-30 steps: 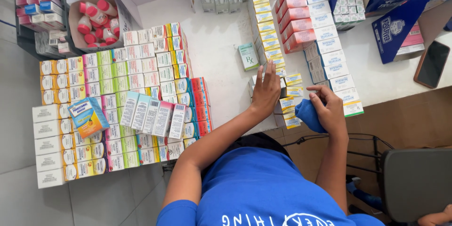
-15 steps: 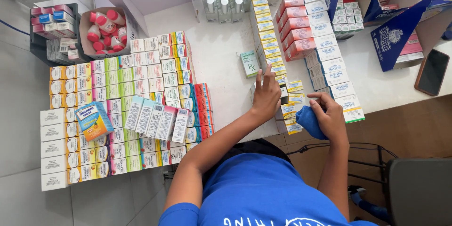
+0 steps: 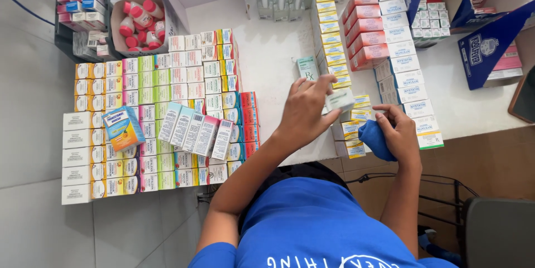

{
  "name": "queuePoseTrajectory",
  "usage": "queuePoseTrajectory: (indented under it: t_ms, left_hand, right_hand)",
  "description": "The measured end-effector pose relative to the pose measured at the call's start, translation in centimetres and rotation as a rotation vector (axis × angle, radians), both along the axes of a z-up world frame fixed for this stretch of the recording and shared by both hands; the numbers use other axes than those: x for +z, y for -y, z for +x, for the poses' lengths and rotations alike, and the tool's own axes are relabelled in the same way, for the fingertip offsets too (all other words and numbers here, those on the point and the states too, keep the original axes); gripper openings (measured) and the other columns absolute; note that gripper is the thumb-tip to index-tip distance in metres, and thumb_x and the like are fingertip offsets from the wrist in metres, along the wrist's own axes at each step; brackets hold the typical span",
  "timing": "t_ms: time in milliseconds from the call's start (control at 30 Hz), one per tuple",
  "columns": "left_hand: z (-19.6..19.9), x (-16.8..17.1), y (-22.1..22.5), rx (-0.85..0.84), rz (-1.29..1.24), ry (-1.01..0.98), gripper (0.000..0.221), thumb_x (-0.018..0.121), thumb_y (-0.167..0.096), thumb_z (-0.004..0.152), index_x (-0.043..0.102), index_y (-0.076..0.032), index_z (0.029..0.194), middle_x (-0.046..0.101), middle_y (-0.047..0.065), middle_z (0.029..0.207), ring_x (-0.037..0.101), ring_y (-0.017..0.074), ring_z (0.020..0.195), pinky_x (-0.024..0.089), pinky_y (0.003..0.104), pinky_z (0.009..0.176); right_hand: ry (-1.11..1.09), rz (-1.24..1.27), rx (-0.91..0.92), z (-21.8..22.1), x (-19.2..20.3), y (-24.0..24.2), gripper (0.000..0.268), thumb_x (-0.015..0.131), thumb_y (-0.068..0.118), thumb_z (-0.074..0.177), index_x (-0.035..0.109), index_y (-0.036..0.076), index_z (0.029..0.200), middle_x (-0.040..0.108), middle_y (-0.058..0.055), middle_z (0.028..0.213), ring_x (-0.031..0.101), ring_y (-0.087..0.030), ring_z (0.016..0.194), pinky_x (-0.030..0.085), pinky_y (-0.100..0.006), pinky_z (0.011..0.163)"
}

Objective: The person wipes various small boxes on a counter using a blue cloth. They pick up boxes, wipe them, and place them back in organized rows.

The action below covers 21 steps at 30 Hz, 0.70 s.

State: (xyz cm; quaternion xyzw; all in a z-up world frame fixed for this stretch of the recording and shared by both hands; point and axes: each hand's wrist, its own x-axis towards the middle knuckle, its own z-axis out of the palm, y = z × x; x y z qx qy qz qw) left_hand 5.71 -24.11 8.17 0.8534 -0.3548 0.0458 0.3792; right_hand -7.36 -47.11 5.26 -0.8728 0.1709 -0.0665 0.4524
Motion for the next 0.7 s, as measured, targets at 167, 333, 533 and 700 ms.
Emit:
queuePoseTrajectory:
  t_ms: [167, 333, 533, 700]
  left_hand:
    - [-3.1, -2.1, -2.8, -0.104, 0.041, -0.141, 0.054, 0.084, -0.03, 0.073, 0.062, -0.021, 0.122, 0.075, -0.001, 0.095, 0.07, 0.0242, 0.106, 0.04, 0.049, 0.108]
    - [-5.1, -9.5, -0.4, -0.096, 0.179, -0.001, 0.054, 0.083, -0.029, 0.074, 0.059, -0.02, 0.122, 0.072, 0.002, 0.096, 0.066, 0.0252, 0.111, 0.036, 0.052, 0.113]
    - [-5.5, -12.7, 0.7, -0.062, 0.299, 0.285, 0.048, 0.085, -0.027, 0.07, 0.056, -0.014, 0.106, 0.059, 0.007, 0.1, 0.059, 0.0281, 0.108, 0.042, 0.05, 0.107]
    - [-1.5, -12.9, 1.5, -0.001, 0.102, 0.188, 0.059, 0.076, -0.057, 0.07, 0.055, -0.012, 0.101, 0.049, 0.008, 0.096, 0.055, 0.0306, 0.099, 0.044, 0.049, 0.095]
  right_hand:
    - [-0.003, 0.015, 0.003, 0.7, -0.2, 0.9, 0.022, 0.058, 0.014, 0.107, 0.072, 0.007, 0.121, 0.058, -0.012, 0.066, 0.052, -0.024, 0.064, 0.048, -0.041, 0.068]
    - [0.011, -0.001, 0.024, 1.5, -0.4, 1.2, 0.022, 0.059, 0.015, 0.107, 0.072, 0.006, 0.122, 0.058, -0.013, 0.066, 0.053, -0.024, 0.062, 0.048, -0.039, 0.066]
    - [0.019, -0.005, 0.054, 1.9, -1.0, 1.3, 0.022, 0.06, 0.016, 0.106, 0.073, 0.007, 0.122, 0.058, -0.013, 0.067, 0.055, -0.024, 0.065, 0.049, -0.039, 0.067]
    - [0.005, 0.012, 0.051, 1.6, -1.2, 1.7, 0.023, 0.059, 0.017, 0.107, 0.072, 0.006, 0.122, 0.058, -0.013, 0.067, 0.054, -0.024, 0.064, 0.049, -0.04, 0.067]
